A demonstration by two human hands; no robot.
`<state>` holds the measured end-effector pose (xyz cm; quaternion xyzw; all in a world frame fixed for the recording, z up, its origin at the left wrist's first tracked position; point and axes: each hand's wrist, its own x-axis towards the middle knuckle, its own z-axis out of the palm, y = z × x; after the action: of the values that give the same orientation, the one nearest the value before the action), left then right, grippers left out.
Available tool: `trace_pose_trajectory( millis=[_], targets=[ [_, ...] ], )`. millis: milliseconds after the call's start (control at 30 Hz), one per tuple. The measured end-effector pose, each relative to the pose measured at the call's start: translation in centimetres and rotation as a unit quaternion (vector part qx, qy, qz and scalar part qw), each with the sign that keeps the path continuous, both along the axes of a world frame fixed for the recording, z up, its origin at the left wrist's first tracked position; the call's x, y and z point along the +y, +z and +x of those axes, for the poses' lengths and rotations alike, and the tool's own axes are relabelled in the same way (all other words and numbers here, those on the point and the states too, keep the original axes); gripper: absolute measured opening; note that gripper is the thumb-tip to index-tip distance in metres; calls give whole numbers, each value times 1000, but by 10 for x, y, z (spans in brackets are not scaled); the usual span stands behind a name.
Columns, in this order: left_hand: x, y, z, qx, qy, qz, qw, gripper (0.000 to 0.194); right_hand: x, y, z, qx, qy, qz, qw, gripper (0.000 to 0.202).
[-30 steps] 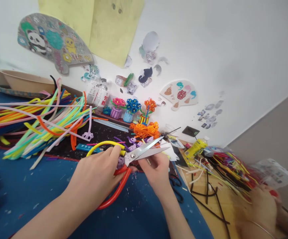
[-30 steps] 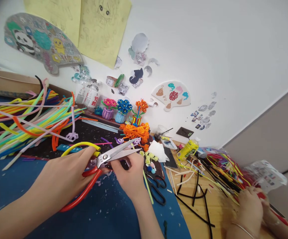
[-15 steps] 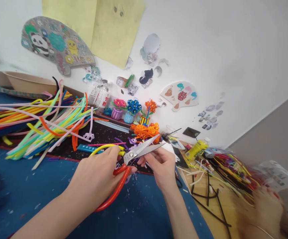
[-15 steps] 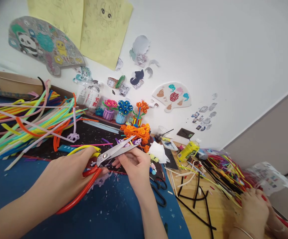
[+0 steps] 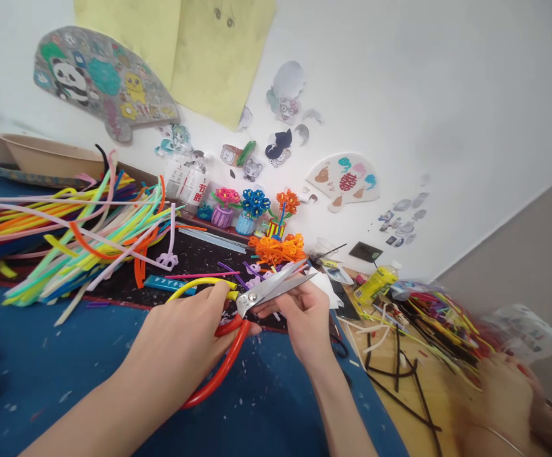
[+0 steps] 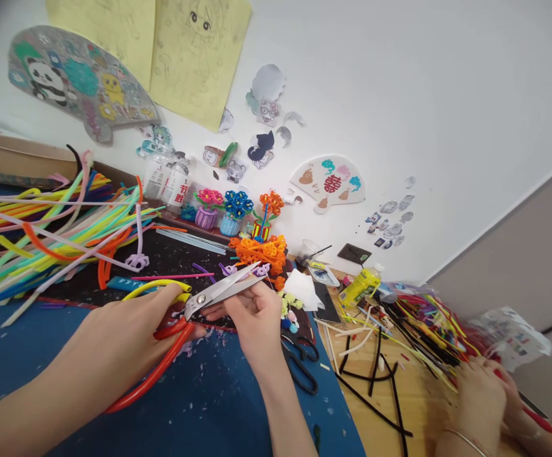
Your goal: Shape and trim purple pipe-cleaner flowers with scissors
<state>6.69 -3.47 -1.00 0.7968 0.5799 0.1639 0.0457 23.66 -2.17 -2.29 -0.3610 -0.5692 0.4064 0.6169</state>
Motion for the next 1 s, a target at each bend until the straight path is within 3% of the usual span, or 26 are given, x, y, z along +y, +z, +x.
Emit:
trace_pose_trajectory(
  millis=[767, 1000],
  targets=[
    [3, -2, 0, -38, -3, -65, 997, 34, 0, 0, 0, -25, 5, 18, 999, 6],
    [0, 7, 0, -65, -6, -110, 992, 27, 1, 1, 0, -27, -10, 17, 999, 5]
  ],
)
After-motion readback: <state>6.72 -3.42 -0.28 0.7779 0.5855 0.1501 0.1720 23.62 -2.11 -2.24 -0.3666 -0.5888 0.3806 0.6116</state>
